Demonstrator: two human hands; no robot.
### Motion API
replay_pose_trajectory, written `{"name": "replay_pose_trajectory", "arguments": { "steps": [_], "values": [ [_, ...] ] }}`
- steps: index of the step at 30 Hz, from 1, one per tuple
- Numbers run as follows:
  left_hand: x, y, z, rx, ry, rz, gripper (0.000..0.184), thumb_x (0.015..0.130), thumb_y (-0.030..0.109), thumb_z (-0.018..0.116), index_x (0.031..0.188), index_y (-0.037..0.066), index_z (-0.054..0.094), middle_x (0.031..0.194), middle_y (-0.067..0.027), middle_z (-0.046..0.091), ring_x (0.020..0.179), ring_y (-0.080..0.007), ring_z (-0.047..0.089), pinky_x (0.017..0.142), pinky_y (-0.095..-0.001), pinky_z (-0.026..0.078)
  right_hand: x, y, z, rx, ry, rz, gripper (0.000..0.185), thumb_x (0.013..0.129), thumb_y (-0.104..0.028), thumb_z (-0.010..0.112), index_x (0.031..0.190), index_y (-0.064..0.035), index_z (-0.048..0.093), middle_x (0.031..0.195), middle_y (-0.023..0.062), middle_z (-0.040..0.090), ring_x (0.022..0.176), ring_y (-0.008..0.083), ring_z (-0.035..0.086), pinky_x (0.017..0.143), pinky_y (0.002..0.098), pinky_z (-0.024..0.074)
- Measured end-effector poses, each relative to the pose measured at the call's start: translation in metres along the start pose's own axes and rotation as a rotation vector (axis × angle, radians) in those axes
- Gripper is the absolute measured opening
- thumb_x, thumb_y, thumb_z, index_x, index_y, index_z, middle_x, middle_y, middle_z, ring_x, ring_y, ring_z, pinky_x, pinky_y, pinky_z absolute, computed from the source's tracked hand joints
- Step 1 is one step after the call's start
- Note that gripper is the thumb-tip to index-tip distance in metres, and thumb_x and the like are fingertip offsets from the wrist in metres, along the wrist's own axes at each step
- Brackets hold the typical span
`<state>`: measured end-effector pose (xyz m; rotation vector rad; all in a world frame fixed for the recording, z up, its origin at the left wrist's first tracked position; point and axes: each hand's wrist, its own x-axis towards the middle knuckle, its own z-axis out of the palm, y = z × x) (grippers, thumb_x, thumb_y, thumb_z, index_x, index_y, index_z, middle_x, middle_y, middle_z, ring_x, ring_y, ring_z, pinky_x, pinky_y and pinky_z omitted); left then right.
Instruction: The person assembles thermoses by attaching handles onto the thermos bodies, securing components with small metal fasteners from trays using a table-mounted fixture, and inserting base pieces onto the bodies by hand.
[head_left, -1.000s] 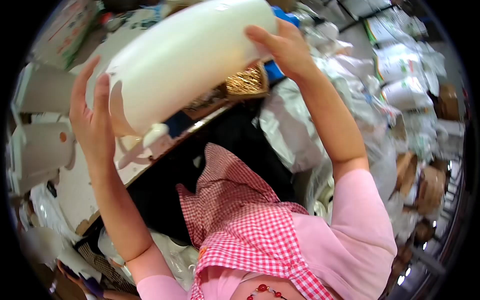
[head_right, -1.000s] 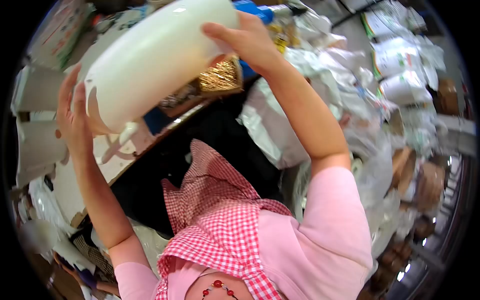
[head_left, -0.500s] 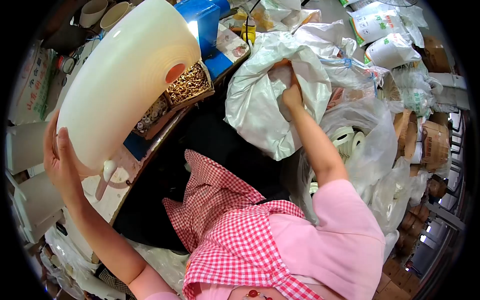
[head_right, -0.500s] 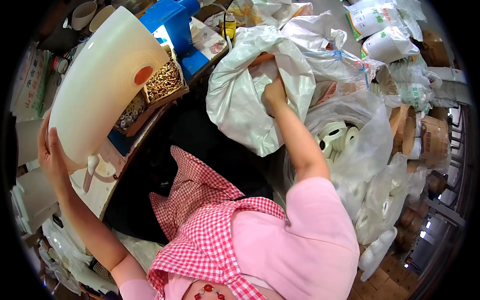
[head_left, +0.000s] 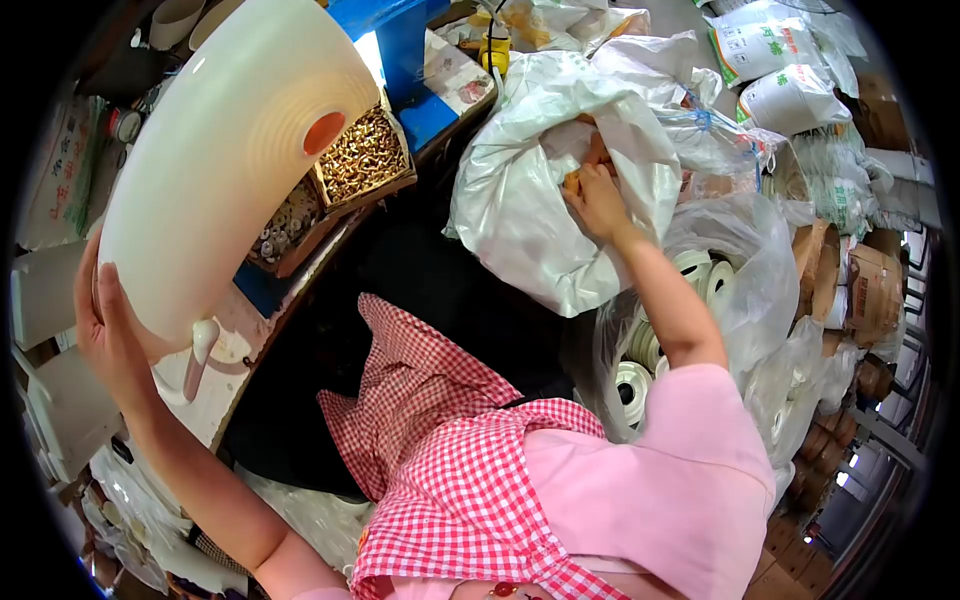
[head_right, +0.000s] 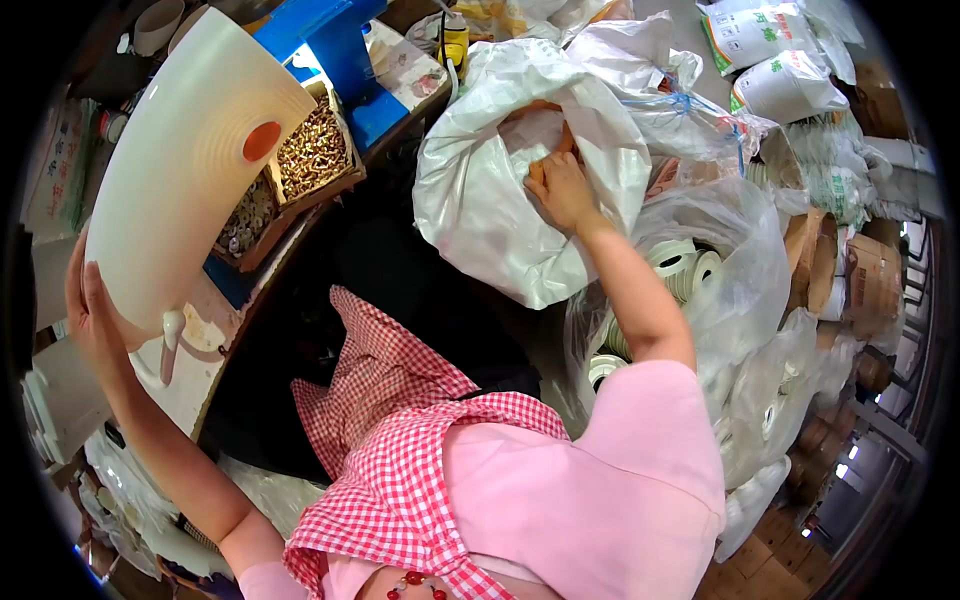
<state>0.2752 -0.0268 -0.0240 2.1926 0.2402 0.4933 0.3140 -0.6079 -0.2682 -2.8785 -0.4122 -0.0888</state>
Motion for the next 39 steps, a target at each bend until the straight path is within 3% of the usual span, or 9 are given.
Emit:
{"name": "replay_pose_trajectory", "arguments": {
  "steps": [3, 4, 8, 15, 17, 20, 23, 31, 39],
  "values": [
    [0.004, -0.001, 0.002, 0.021, -0.027, 0.034, 0.038, 0.106, 0.022, 0.049, 0.137, 0.001, 0.057, 0.136, -0.0099, 0.060, 0.122, -0.0185, 0.058, 0.104, -0.0314, 0.044, 0.002, -0.050, -0.041, 0.531, -0.023, 0.213, 0.030, 0.093, -0.029, 0.065, 0.095, 0.0001, 0.060, 0.087, 0.0164, 0.063, 0.081, 0.0333, 0.060, 0.073, 0.0410, 0.0478],
    [0.005, -0.008, 0.000, 0.008, -0.025, 0.046, 0.038, 0.106, 0.022, 0.049, 0.137, 0.001, 0.057, 0.136, -0.0094, 0.060, 0.122, -0.0183, 0.058, 0.104, -0.0311, 0.044, 0.000, -0.061, -0.054, 0.639, -0.088, 0.245, 0.028, 0.098, -0.028, 0.062, 0.096, -0.0008, 0.059, 0.086, 0.0078, 0.058, 0.078, 0.0177, 0.054, 0.074, 0.0303, 0.0457],
    [0.006, -0.009, 0.002, -0.039, -0.009, 0.075, 0.038, 0.104, 0.025, 0.055, 0.135, 0.003, 0.059, 0.130, -0.0099, 0.064, 0.115, -0.0172, 0.061, 0.099, -0.0299, 0.048, -0.002, -0.089, -0.083, 0.774, -0.015, 0.129, 0.023, 0.098, -0.025, 0.060, 0.093, -0.0029, 0.059, 0.086, 0.0033, 0.059, 0.078, 0.0119, 0.053, 0.072, 0.0279, 0.0446],
    [0.020, -0.027, -0.011, -0.056, -0.039, 0.074, 0.038, 0.106, 0.024, 0.051, 0.136, 0.000, 0.057, 0.133, -0.0109, 0.061, 0.120, -0.0186, 0.057, 0.105, -0.0315, 0.043, 0.004, -0.145, -0.130, 1.076, -0.026, 0.199, 0.023, 0.096, -0.025, 0.061, 0.097, -0.0049, 0.052, 0.078, 0.0028, 0.047, 0.073, 0.0162, 0.047, 0.070, 0.0322, 0.0432],
    [0.014, -0.032, -0.051, 0.501, 0.107, 0.503, 0.043, 0.096, 0.024, 0.063, 0.133, 0.003, 0.060, 0.133, -0.0144, 0.062, 0.121, -0.0277, 0.056, 0.107, -0.0394, 0.040, 0.028, -0.184, -0.138, 1.124, 0.002, 0.124, 0.018, 0.095, -0.015, 0.059, 0.105, -0.0088, 0.045, 0.078, -0.0009, 0.043, 0.077, 0.0118, 0.046, 0.069, 0.0296, 0.0434],
    [-0.010, 0.000, -0.014, 0.429, 0.162, 0.269, 0.042, 0.088, 0.026, 0.070, 0.125, 0.006, 0.064, 0.128, -0.0182, 0.062, 0.120, -0.0356, 0.055, 0.107, -0.0444, 0.040, 0.004, -0.192, -0.115, 1.703, -0.465, 0.332, 0.029, 0.093, -0.012, 0.062, 0.112, -0.0113, 0.041, 0.074, 0.0038, 0.053, 0.050, 0.0134, 0.052, 0.046, 0.0265, 0.0455],
    [-0.019, 0.008, 0.012, 0.362, 0.082, 0.242, 0.050, 0.084, 0.034, 0.072, 0.124, 0.005, 0.065, 0.129, -0.0177, 0.059, 0.123, -0.0349, 0.053, 0.104, -0.0461, 0.044, -0.040, -0.204, -0.074, 1.555, -0.710, 0.461, 0.026, 0.096, -0.023, 0.063, 0.106, -0.0041, 0.048, 0.077, 0.0069, 0.058, 0.053, 0.0161, 0.055, 0.049, 0.0313, 0.0503],
    [-0.014, 0.007, -0.003, 0.194, 0.117, 0.193, 0.054, 0.081, 0.036, 0.075, 0.123, 0.005, 0.062, 0.129, -0.0164, 0.062, 0.121, -0.0351, 0.056, 0.105, -0.0433, 0.044, 0.042, -0.259, -0.143, 1.053, -0.687, 0.022, 0.016, 0.101, -0.022, 0.054, 0.095, -0.0071, 0.053, 0.063, 0.0002, 0.053, 0.048, 0.0096, 0.052, 0.044, 0.0231, 0.0427],
    [-0.014, 0.002, -0.001, 0.097, 0.261, 0.258, 0.048, 0.075, 0.038, 0.078, 0.111, 0.007, 0.069, 0.117, -0.0111, 0.069, 0.113, -0.0307, 0.062, 0.096, -0.0426, 0.049, 0.196, -0.462, -0.261, 0.577, -0.600, -0.415, 0.030, 0.098, -0.033, 0.061, 0.092, -0.0033, 0.061, 0.070, 0.0004, 0.058, 0.051, 0.0055, 0.046, 0.045, 0.0237, 0.0405]
  ]
}}
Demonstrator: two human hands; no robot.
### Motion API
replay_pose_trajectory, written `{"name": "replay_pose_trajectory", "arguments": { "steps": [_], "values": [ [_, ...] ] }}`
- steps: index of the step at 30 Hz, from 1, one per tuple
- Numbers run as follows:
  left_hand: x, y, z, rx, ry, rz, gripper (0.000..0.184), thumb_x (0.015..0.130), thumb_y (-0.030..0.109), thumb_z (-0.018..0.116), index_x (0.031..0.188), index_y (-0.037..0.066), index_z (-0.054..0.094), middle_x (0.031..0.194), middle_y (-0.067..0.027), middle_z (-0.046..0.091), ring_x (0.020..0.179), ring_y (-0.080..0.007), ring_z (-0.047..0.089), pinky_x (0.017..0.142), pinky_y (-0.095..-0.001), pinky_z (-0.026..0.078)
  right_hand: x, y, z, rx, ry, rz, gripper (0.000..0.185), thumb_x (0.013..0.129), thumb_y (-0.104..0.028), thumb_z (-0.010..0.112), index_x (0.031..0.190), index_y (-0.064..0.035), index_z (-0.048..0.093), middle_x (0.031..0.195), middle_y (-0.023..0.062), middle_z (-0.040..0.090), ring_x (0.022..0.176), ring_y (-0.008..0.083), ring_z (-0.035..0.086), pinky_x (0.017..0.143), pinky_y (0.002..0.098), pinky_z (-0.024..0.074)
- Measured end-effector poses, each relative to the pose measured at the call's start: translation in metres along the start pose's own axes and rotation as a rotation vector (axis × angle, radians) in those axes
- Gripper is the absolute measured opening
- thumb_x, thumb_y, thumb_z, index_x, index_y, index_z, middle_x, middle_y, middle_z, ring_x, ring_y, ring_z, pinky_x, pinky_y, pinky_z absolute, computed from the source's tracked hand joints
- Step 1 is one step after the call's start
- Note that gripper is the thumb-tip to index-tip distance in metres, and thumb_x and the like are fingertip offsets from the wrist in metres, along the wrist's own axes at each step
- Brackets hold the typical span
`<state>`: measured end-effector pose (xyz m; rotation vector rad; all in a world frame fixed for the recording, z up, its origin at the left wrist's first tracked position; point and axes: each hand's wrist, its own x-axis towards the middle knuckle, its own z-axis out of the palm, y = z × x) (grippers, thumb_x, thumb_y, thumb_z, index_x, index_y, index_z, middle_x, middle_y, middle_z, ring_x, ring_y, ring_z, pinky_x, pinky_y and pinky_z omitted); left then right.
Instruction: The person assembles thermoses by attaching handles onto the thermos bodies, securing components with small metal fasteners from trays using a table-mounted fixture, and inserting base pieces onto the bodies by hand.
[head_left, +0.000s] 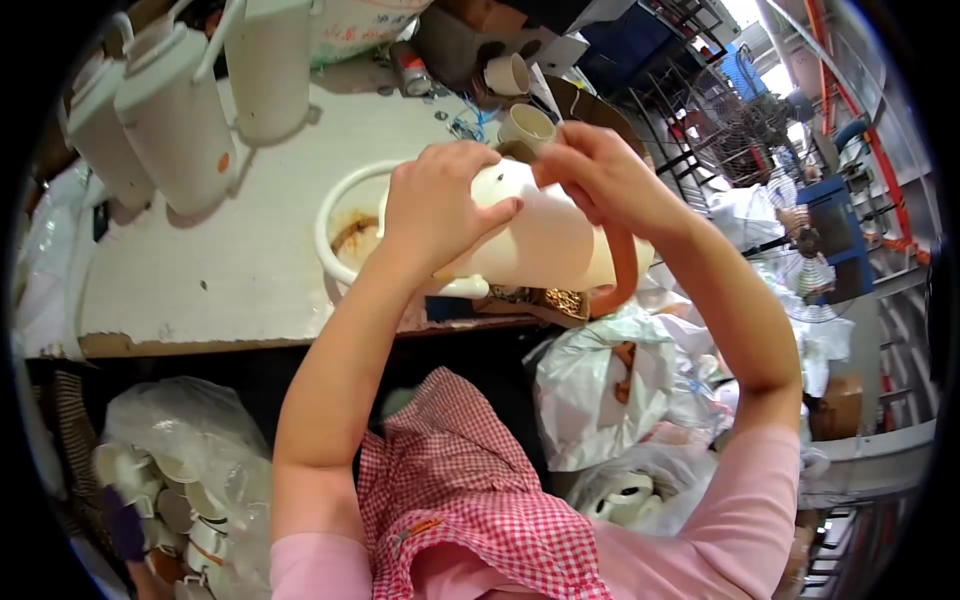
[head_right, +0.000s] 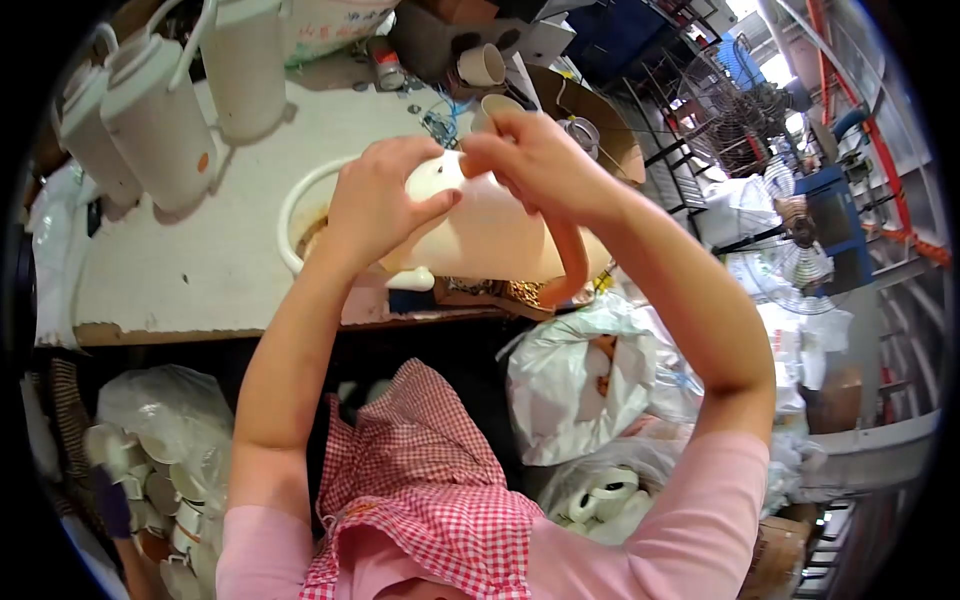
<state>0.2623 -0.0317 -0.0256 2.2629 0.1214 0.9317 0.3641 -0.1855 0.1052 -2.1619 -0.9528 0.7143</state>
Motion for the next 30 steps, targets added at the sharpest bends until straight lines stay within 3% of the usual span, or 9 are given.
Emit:
{"name": "replay_pose_trajectory", "arguments": {
  "steps": [8, 11, 15, 17, 18, 21, 24, 25, 30],
  "values": [
    [-0.007, -0.007, 0.007, 0.012, 0.043, -0.085, 0.045, 0.075, 0.040, 0.075, 0.110, 0.011, 0.069, 0.116, -0.0050, 0.068, 0.116, -0.0215, 0.059, 0.097, -0.0406, 0.044, 0.053, 0.015, 0.014, 0.019, -0.060, 0.224, 0.026, 0.100, -0.030, 0.059, 0.085, -0.0088, 0.056, 0.063, -0.0079, 0.045, 0.046, 0.0012, 0.034, 0.042, 0.0219, 0.0298],
    [-0.006, -0.008, 0.008, 0.029, 0.013, -0.098, 0.047, 0.075, 0.041, 0.075, 0.110, 0.010, 0.069, 0.114, -0.0045, 0.069, 0.114, -0.0209, 0.060, 0.097, -0.0407, 0.044, 0.053, 0.010, 0.015, 0.088, -0.094, 0.178, 0.021, 0.101, -0.025, 0.058, 0.087, -0.0100, 0.055, 0.062, -0.0095, 0.041, 0.046, -0.0015, 0.034, 0.040, 0.0192, 0.0264],
    [-0.007, -0.006, 0.006, 0.021, -0.008, -0.110, 0.046, 0.075, 0.040, 0.076, 0.109, 0.010, 0.070, 0.111, -0.0037, 0.068, 0.112, -0.0197, 0.060, 0.098, -0.0397, 0.043, 0.054, 0.007, 0.015, -0.006, -0.078, 0.185, 0.021, 0.101, -0.025, 0.058, 0.086, -0.0099, 0.055, 0.065, -0.0065, 0.051, 0.046, -0.0019, 0.035, 0.040, 0.0183, 0.0273],
    [-0.006, -0.006, 0.005, 0.019, -0.028, -0.119, 0.046, 0.075, 0.040, 0.076, 0.109, 0.010, 0.070, 0.111, -0.0034, 0.068, 0.112, -0.0194, 0.059, 0.099, -0.0394, 0.043, 0.053, 0.004, 0.014, -0.172, -0.090, 0.126, 0.023, 0.101, -0.025, 0.058, 0.087, -0.0070, 0.056, 0.073, -0.0006, 0.064, 0.053, 0.0024, 0.052, 0.047, 0.0202, 0.0408],
    [-0.006, -0.005, 0.002, 0.020, -0.043, -0.123, 0.045, 0.075, 0.040, 0.076, 0.109, 0.011, 0.069, 0.111, -0.0034, 0.067, 0.113, -0.0192, 0.059, 0.100, -0.0392, 0.042, 0.052, 0.001, 0.016, -0.172, -0.089, 0.128, 0.023, 0.101, -0.025, 0.058, 0.087, -0.0070, 0.056, 0.073, -0.0006, 0.064, 0.053, 0.0024, 0.052, 0.047, 0.0202, 0.0408],
    [-0.006, -0.003, 0.002, 0.016, -0.049, -0.114, 0.045, 0.075, 0.039, 0.077, 0.109, 0.011, 0.069, 0.112, -0.0035, 0.067, 0.114, -0.0194, 0.058, 0.101, -0.0393, 0.041, 0.051, -0.005, 0.022, -0.499, -0.047, -0.070, 0.029, 0.100, -0.027, 0.059, 0.090, 0.0004, 0.056, 0.082, 0.0065, 0.073, 0.086, 0.0182, 0.073, 0.075, 0.0311, 0.0553],
    [-0.006, -0.006, 0.003, -0.011, -0.034, -0.099, 0.044, 0.075, 0.040, 0.077, 0.107, 0.010, 0.069, 0.112, -0.0040, 0.067, 0.116, -0.0202, 0.058, 0.103, -0.0399, 0.040, 0.053, -0.015, 0.025, -0.757, -0.068, -0.131, 0.031, 0.098, -0.028, 0.061, 0.089, 0.0016, 0.056, 0.085, 0.0120, 0.075, 0.082, 0.0216, 0.074, 0.072, 0.0322, 0.0547],
    [-0.006, -0.007, 0.003, -0.029, -0.031, -0.098, 0.044, 0.075, 0.040, 0.077, 0.107, 0.010, 0.069, 0.113, -0.0042, 0.067, 0.117, -0.0206, 0.057, 0.104, -0.0403, 0.039, 0.051, -0.020, 0.028, -0.793, -0.053, -0.139, 0.031, 0.095, -0.029, 0.061, 0.088, 0.0015, 0.056, 0.084, 0.0140, 0.074, 0.079, 0.0278, 0.073, 0.071, 0.0349, 0.0542],
    [-0.005, -0.009, 0.004, -0.027, -0.010, -0.054, 0.045, 0.074, 0.038, 0.079, 0.107, 0.009, 0.068, 0.114, -0.0050, 0.067, 0.117, -0.0220, 0.058, 0.106, -0.0411, 0.038, 0.049, -0.019, 0.029, -0.875, -0.015, -0.211, 0.029, 0.096, -0.028, 0.058, 0.087, -0.0004, 0.056, 0.079, 0.0119, 0.073, 0.072, 0.0333, 0.069, 0.067, 0.0389, 0.0529]
  ]
}}
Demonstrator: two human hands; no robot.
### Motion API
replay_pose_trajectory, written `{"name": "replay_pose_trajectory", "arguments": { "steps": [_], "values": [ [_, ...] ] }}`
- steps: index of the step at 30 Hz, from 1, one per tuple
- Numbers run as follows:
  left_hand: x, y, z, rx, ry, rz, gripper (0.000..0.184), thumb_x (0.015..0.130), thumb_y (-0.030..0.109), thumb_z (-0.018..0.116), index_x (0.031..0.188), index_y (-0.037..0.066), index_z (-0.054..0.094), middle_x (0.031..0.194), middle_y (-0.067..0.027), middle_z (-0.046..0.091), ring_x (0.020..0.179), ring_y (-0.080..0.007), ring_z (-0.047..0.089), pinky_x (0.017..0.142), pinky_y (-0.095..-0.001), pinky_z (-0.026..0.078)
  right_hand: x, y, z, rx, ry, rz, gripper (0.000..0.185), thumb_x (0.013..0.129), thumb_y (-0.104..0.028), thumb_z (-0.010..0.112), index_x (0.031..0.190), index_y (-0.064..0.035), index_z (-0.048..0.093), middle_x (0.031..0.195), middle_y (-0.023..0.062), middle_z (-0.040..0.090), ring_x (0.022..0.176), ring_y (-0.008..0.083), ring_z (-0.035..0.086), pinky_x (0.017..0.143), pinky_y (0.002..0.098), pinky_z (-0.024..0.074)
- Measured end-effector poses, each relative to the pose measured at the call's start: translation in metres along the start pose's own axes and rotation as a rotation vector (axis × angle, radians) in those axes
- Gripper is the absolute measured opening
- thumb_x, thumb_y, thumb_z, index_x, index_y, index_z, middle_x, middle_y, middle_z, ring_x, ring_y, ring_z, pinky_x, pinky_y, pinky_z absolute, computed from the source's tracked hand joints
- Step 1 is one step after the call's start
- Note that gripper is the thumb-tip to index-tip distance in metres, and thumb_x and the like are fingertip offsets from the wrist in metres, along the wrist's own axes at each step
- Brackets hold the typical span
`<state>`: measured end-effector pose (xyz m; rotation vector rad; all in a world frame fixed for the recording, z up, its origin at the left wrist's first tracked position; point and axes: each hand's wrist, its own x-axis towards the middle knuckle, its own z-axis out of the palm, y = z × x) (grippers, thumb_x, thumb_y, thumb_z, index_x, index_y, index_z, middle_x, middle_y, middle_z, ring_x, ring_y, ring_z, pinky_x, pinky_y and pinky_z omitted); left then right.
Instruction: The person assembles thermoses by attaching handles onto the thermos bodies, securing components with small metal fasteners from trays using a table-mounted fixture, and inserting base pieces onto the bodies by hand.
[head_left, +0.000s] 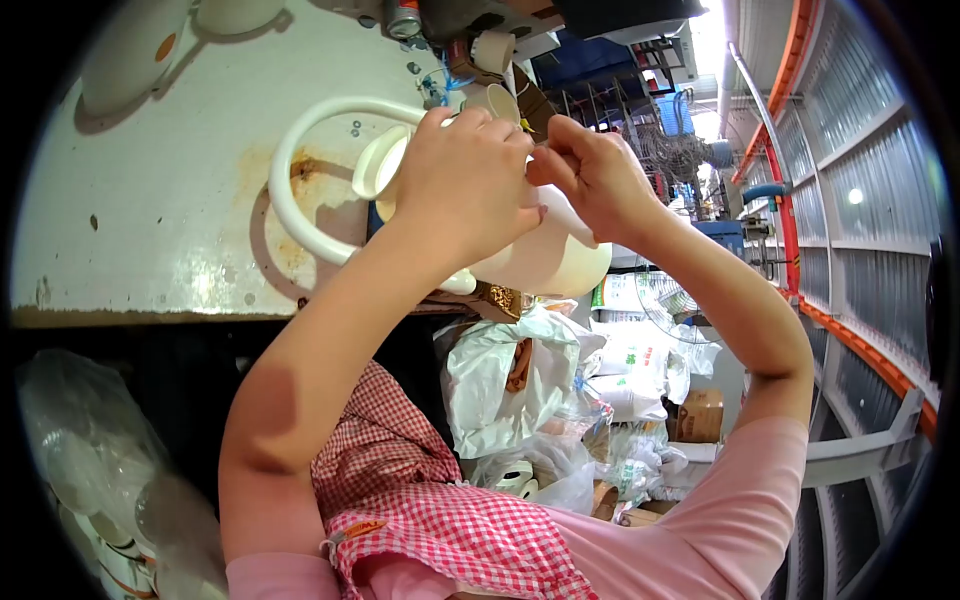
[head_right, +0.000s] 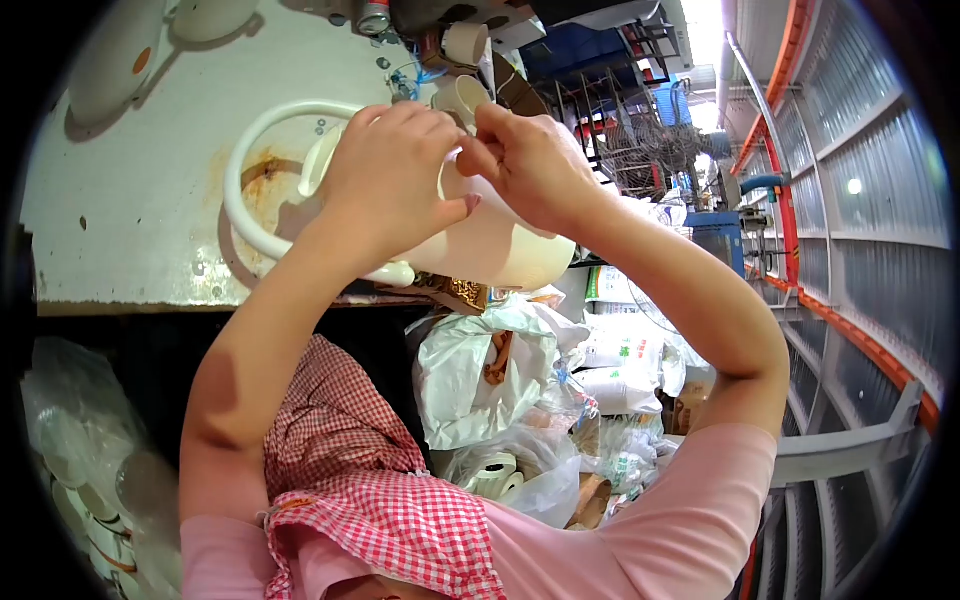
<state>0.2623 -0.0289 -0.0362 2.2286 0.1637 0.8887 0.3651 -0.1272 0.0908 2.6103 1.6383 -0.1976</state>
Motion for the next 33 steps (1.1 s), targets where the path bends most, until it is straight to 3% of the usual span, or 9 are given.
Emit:
{"name": "replay_pose_trajectory", "arguments": {
  "steps": [4, 20, 23, 25, 26, 27, 30, 33],
  "values": [
    [0.001, -0.001, 0.001, -0.026, 0.019, 0.005, 0.047, 0.073, 0.036, 0.080, 0.108, 0.008, 0.068, 0.115, -0.0058, 0.067, 0.118, -0.0229, 0.058, 0.108, -0.0416, 0.037, 0.001, -0.003, -0.001, 0.013, -0.010, 0.023, 0.027, 0.095, -0.026, 0.059, 0.085, -0.0012, 0.055, 0.076, 0.0119, 0.072, 0.069, 0.0345, 0.067, 0.063, 0.0416, 0.0508],
    [0.004, -0.009, 0.003, -0.066, 0.049, 0.076, 0.054, 0.072, 0.034, 0.081, 0.113, 0.003, 0.065, 0.118, -0.0098, 0.066, 0.119, -0.0256, 0.058, 0.107, -0.0418, 0.039, 0.004, -0.007, 0.000, 0.017, -0.062, 0.078, 0.026, 0.095, -0.027, 0.058, 0.091, -0.0014, 0.062, 0.077, 0.0108, 0.072, 0.075, 0.0351, 0.068, 0.070, 0.0441, 0.0527],
    [0.001, -0.008, 0.007, -0.052, 0.084, 0.104, 0.048, 0.071, 0.031, 0.080, 0.108, 0.004, 0.066, 0.112, -0.0097, 0.067, 0.114, -0.0258, 0.060, 0.102, -0.0424, 0.041, 0.002, -0.006, 0.002, -0.037, -0.076, 0.109, 0.025, 0.093, -0.030, 0.059, 0.093, -0.0045, 0.063, 0.078, 0.0135, 0.071, 0.076, 0.0369, 0.067, 0.069, 0.0470, 0.0517],
    [0.008, -0.010, 0.007, -0.219, -0.030, 0.029, 0.043, 0.068, 0.029, 0.080, 0.100, 0.006, 0.064, 0.103, -0.0104, 0.065, 0.108, -0.0276, 0.060, 0.096, -0.0433, 0.044, 0.001, 0.004, 0.005, -0.124, -0.040, 0.053, 0.026, 0.091, -0.034, 0.059, 0.098, -0.0083, 0.064, 0.080, 0.0166, 0.069, 0.078, 0.0391, 0.066, 0.069, 0.0498, 0.0509],
    [0.010, -0.006, -0.003, -0.129, -0.044, 0.051, 0.042, 0.065, 0.029, 0.080, 0.096, 0.008, 0.062, 0.098, -0.0111, 0.063, 0.103, -0.0292, 0.060, 0.091, -0.0437, 0.045, 0.000, -0.004, 0.002, -0.099, -0.038, 0.120, 0.027, 0.091, -0.034, 0.059, 0.099, -0.0091, 0.063, 0.080, 0.0164, 0.069, 0.077, 0.0396, 0.066, 0.069, 0.0513, 0.0507],
    [0.008, -0.004, -0.001, -0.090, 0.061, 0.085, 0.047, 0.064, 0.031, 0.081, 0.101, 0.007, 0.061, 0.103, -0.0122, 0.063, 0.108, -0.0303, 0.060, 0.094, -0.0440, 0.045, 0.000, -0.009, -0.002, -0.132, -0.068, 0.141, 0.025, 0.092, -0.034, 0.058, 0.099, -0.0095, 0.063, 0.078, 0.0158, 0.069, 0.075, 0.0397, 0.066, 0.069, 0.0515, 0.0510],
    [0.005, -0.001, -0.009, -0.052, 0.011, 0.115, 0.061, 0.072, 0.040, 0.079, 0.118, 0.003, 0.062, 0.119, -0.0112, 0.064, 0.123, -0.0280, 0.055, 0.106, -0.0431, 0.038, -0.002, -0.016, -0.008, -0.038, -0.049, 0.145, 0.029, 0.094, -0.034, 0.056, 0.095, -0.0067, 0.063, 0.079, 0.0101, 0.072, 0.075, 0.0357, 0.069, 0.070, 0.0479, 0.0530],
    [0.009, 0.004, -0.014, 0.006, -0.022, 0.132, 0.057, 0.072, 0.039, 0.079, 0.115, 0.005, 0.064, 0.118, -0.0097, 0.065, 0.122, -0.0274, 0.056, 0.104, -0.0429, 0.040, -0.008, -0.006, -0.001, 0.008, 0.039, 0.079, 0.030, 0.096, -0.035, 0.053, 0.094, -0.0074, 0.064, 0.079, 0.0087, 0.072, 0.074, 0.0344, 0.069, 0.070, 0.0464, 0.0533]
  ]
}}
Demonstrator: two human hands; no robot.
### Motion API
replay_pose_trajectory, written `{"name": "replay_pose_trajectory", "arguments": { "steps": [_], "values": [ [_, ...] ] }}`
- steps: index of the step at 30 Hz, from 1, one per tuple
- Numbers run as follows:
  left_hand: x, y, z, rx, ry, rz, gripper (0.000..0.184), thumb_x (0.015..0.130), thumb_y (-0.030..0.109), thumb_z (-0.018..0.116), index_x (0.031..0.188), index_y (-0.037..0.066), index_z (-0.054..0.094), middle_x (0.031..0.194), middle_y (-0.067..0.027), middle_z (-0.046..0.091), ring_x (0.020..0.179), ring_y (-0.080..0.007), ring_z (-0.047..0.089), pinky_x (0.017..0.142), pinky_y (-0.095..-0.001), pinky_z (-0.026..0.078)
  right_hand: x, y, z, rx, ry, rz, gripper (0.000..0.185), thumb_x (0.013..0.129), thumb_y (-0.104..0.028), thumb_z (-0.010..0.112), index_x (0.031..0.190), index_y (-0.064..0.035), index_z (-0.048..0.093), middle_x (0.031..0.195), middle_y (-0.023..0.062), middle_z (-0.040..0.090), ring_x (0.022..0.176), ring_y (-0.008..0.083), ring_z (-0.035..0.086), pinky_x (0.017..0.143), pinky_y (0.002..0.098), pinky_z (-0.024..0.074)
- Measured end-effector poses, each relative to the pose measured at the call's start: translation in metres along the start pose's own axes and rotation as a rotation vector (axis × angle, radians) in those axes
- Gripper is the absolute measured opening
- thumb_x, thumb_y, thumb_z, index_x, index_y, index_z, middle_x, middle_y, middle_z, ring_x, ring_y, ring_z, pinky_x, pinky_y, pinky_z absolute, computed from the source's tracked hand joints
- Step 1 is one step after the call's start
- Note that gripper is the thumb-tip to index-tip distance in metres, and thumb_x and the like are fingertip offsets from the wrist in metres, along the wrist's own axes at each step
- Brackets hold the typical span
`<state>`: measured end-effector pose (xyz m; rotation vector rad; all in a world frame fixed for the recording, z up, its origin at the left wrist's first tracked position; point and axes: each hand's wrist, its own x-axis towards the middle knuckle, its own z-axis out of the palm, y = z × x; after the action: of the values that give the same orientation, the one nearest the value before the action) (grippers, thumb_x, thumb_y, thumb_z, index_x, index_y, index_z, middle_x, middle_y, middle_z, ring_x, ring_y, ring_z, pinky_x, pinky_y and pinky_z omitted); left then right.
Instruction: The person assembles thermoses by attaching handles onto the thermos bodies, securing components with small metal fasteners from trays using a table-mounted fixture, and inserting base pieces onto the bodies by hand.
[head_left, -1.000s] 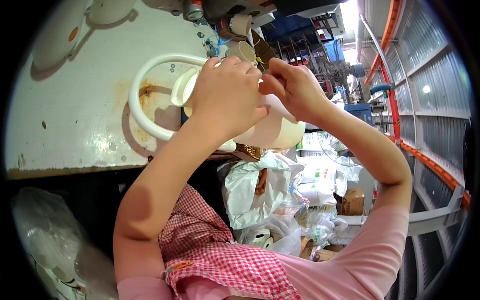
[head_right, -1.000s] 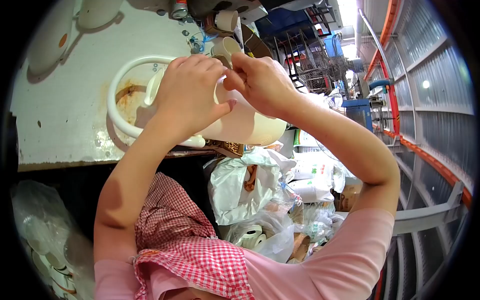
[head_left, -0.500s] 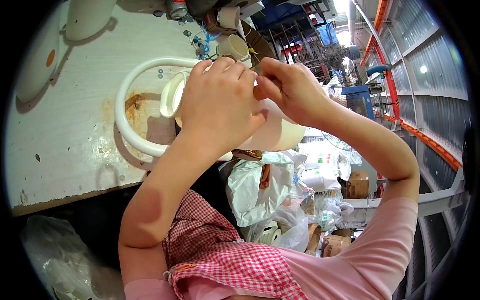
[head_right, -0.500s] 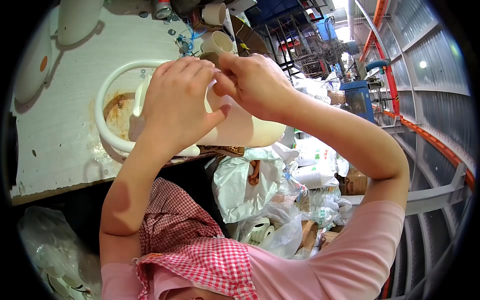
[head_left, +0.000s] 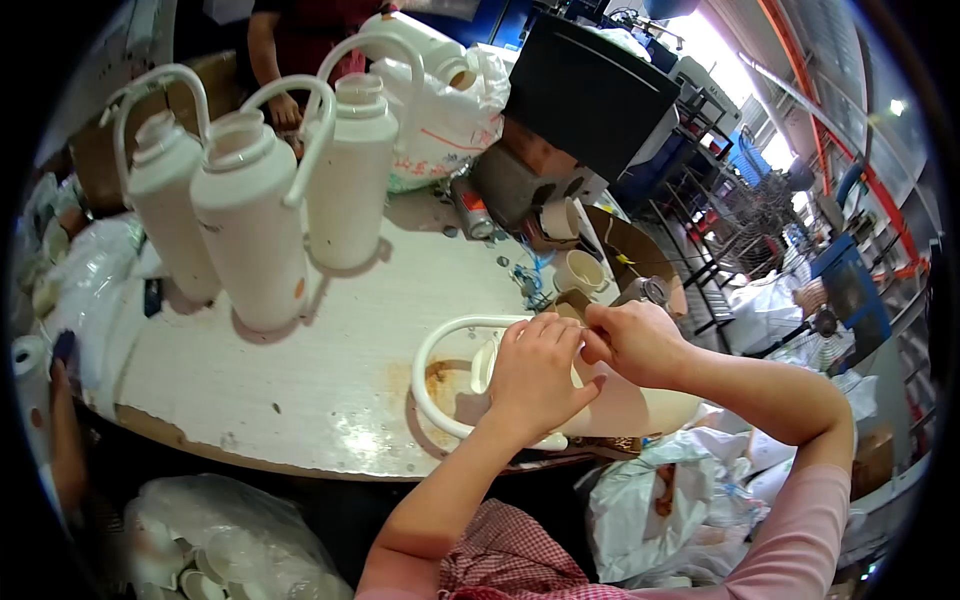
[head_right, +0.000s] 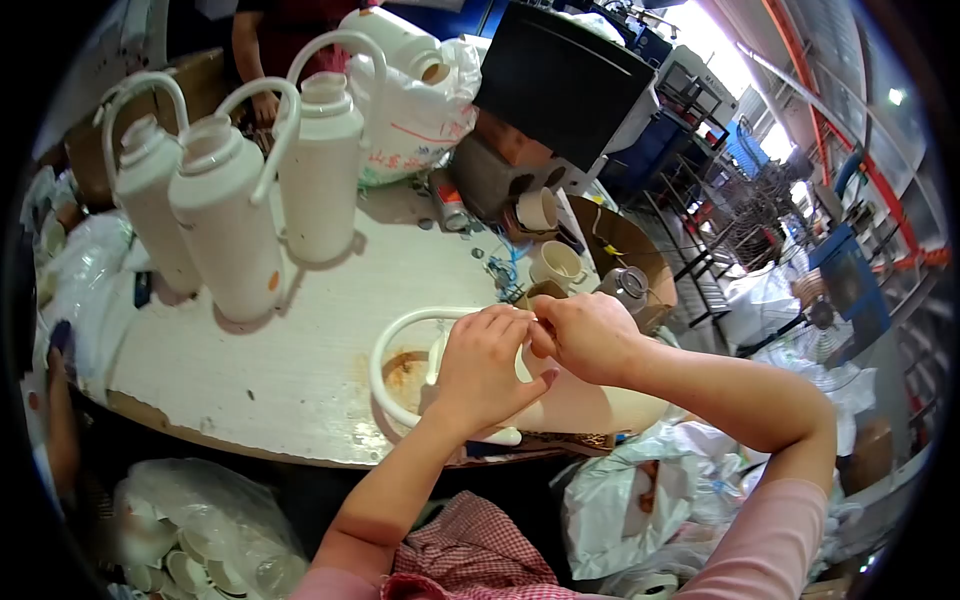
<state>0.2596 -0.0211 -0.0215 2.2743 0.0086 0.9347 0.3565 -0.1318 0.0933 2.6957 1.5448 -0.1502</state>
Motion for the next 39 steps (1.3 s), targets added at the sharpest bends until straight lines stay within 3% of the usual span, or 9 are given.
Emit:
{"name": "replay_pose_trajectory", "arguments": {
  "steps": [5, 8, 10, 14, 17, 26, 33, 37, 39],
  "values": [
    [0.001, 0.001, 0.003, -0.036, 0.031, 0.039, 0.047, 0.072, 0.033, 0.080, 0.110, 0.009, 0.067, 0.121, -0.0067, 0.066, 0.118, -0.0268, 0.059, 0.101, -0.0430, 0.043, -0.026, 0.008, 0.002, 0.292, 0.406, -0.080, 0.017, 0.092, -0.023, 0.062, 0.097, -0.0073, 0.066, 0.079, 0.0098, 0.071, 0.073, 0.0323, 0.068, 0.068, 0.0414, 0.0531],
    [0.002, -0.002, 0.004, -0.003, 0.021, 0.076, 0.049, 0.072, 0.034, 0.080, 0.112, 0.009, 0.067, 0.120, -0.0067, 0.067, 0.119, -0.0271, 0.058, 0.101, -0.0434, 0.043, -0.068, 0.059, 0.040, 0.496, 1.022, -0.146, 0.030, 0.081, -0.003, 0.065, 0.110, -0.0028, 0.060, 0.113, 0.0145, 0.062, 0.105, 0.0297, 0.061, 0.090, 0.0350, 0.0492],
    [0.005, 0.003, 0.001, 0.047, 0.028, 0.132, 0.050, 0.074, 0.033, 0.081, 0.114, 0.008, 0.066, 0.117, -0.0094, 0.068, 0.114, -0.0280, 0.062, 0.096, -0.0412, 0.047, -0.105, 0.107, 0.076, 0.364, 1.243, 0.209, 0.036, 0.089, -0.016, 0.063, 0.120, -0.0019, 0.051, 0.114, 0.0132, 0.058, 0.111, 0.0279, 0.055, 0.101, 0.0352, 0.0414],
    [0.030, 0.032, 0.011, -0.161, -0.160, -0.128, 0.045, 0.078, 0.028, 0.082, 0.111, 0.004, 0.065, 0.098, -0.0145, 0.070, 0.086, -0.0296, 0.069, 0.078, -0.0345, 0.055, -0.140, 0.200, 0.202, 1.119, 0.916, 0.396, 0.034, 0.103, -0.031, 0.051, 0.116, -0.0010, 0.060, 0.116, 0.0077, 0.061, 0.106, 0.0174, 0.057, 0.094, 0.0323, 0.0448],
    [0.046, 0.047, 0.024, -0.389, -0.182, -0.216, 0.037, 0.081, 0.017, 0.081, 0.110, 0.001, 0.064, 0.090, -0.0128, 0.071, 0.079, -0.0206, 0.069, 0.074, -0.0318, 0.055, -0.146, 0.139, 0.148, 1.638, 0.692, 0.392, 0.041, 0.103, -0.035, 0.054, 0.118, 0.0021, 0.062, 0.105, 0.0066, 0.068, 0.092, 0.0125, 0.063, 0.084, 0.0284, 0.0501],
    [0.047, 0.054, 0.048, -0.092, 0.075, -0.266, 0.034, 0.089, 0.029, 0.075, 0.101, 0.000, 0.064, 0.084, -0.0156, 0.071, 0.074, -0.0277, 0.067, 0.069, -0.0365, 0.051, -0.130, 0.149, 0.144, 1.426, 0.773, 0.376, 0.035, 0.104, -0.028, 0.051, 0.097, 0.0019, 0.068, 0.086, -0.0005, 0.066, 0.075, 0.0069, 0.056, 0.069, 0.0257, 0.0469],
    [0.060, 0.054, 0.046, -0.141, 0.022, -0.330, 0.032, 0.079, 0.024, 0.087, 0.096, 0.001, 0.073, 0.078, 0.0014, 0.067, 0.068, -0.0064, 0.055, 0.062, -0.0225, 0.045, -0.126, 0.155, 0.168, 1.639, 0.891, 0.266, 0.036, 0.106, -0.030, 0.052, 0.095, 0.0005, 0.068, 0.086, -0.0015, 0.065, 0.078, 0.0064, 0.056, 0.070, 0.0238, 0.0465],
    [0.058, 0.030, -0.026, -0.049, 0.171, -0.352, 0.034, 0.083, 0.036, 0.083, 0.096, 0.005, 0.073, 0.065, 0.0078, 0.053, 0.052, -0.0033, 0.040, 0.047, -0.0217, 0.029, -0.168, 0.165, 0.168, 1.223, 1.288, 0.366, 0.036, 0.105, -0.028, 0.052, 0.086, -0.0009, 0.065, 0.078, 0.0036, 0.067, 0.072, 0.0100, 0.061, 0.067, 0.0248, 0.0481],
    [0.030, 0.015, -0.077, -0.004, 0.186, -0.477, 0.035, 0.081, 0.029, 0.085, 0.099, 0.002, 0.073, 0.073, 0.0061, 0.060, 0.059, -0.0023, 0.044, 0.053, -0.0201, 0.032, -0.185, 0.166, 0.186, 1.260, 0.943, 0.454, 0.029, 0.101, -0.021, 0.056, 0.084, -0.0007, 0.068, 0.082, 0.0068, 0.071, 0.071, 0.0121, 0.063, 0.070, 0.0282, 0.0509]
  ]
}}
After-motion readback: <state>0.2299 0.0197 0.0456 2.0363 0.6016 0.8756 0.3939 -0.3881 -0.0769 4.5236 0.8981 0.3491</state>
